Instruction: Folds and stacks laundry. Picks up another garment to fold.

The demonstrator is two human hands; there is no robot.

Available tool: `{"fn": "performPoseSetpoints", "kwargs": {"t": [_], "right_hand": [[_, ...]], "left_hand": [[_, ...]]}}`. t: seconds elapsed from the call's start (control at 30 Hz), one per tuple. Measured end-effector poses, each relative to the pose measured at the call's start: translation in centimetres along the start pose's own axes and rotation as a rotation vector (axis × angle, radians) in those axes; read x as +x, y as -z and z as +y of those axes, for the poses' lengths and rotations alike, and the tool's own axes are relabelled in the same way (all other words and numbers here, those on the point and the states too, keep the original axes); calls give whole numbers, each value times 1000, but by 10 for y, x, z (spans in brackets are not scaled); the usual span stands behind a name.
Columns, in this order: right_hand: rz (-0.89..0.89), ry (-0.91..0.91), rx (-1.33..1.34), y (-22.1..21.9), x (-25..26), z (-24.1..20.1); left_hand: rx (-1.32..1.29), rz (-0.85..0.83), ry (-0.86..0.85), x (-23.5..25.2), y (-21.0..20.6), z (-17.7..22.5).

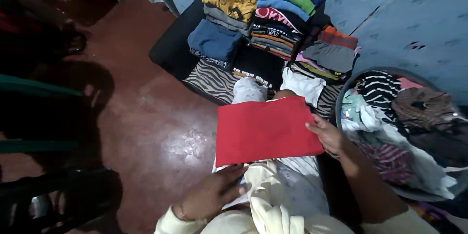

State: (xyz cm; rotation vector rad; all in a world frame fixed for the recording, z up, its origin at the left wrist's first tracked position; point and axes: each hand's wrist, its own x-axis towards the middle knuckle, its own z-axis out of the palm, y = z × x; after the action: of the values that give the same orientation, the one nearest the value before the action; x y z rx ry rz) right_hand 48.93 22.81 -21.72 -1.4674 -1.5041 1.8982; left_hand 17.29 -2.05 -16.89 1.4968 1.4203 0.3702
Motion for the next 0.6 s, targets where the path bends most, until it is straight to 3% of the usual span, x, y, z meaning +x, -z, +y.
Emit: {"fn": "performPoseSetpoints", "kwargs": {"t": [0.07, 0.17, 0.3, 0.4, 0.5, 0.6], "right_hand": [[-6, 26, -28, 1, -3, -9], [27, 23, -139, 3, -8, -14], [240, 0, -752, -27, -23, -23], [321, 308, -750, -69, -37, -25], [199, 646, -558, -119, -27, -15], [8, 715, -415, -157, -14, -15]], "left_hand": [[-95, 196, 61, -1, 16, 4], [-177, 457, 314, 27, 33, -17], [-562, 528, 577, 81, 29, -63], [-741, 616, 504, 104, 27, -73], [-829, 647, 407, 111, 28, -70], [-788, 732, 290, 103, 34, -50]]}}
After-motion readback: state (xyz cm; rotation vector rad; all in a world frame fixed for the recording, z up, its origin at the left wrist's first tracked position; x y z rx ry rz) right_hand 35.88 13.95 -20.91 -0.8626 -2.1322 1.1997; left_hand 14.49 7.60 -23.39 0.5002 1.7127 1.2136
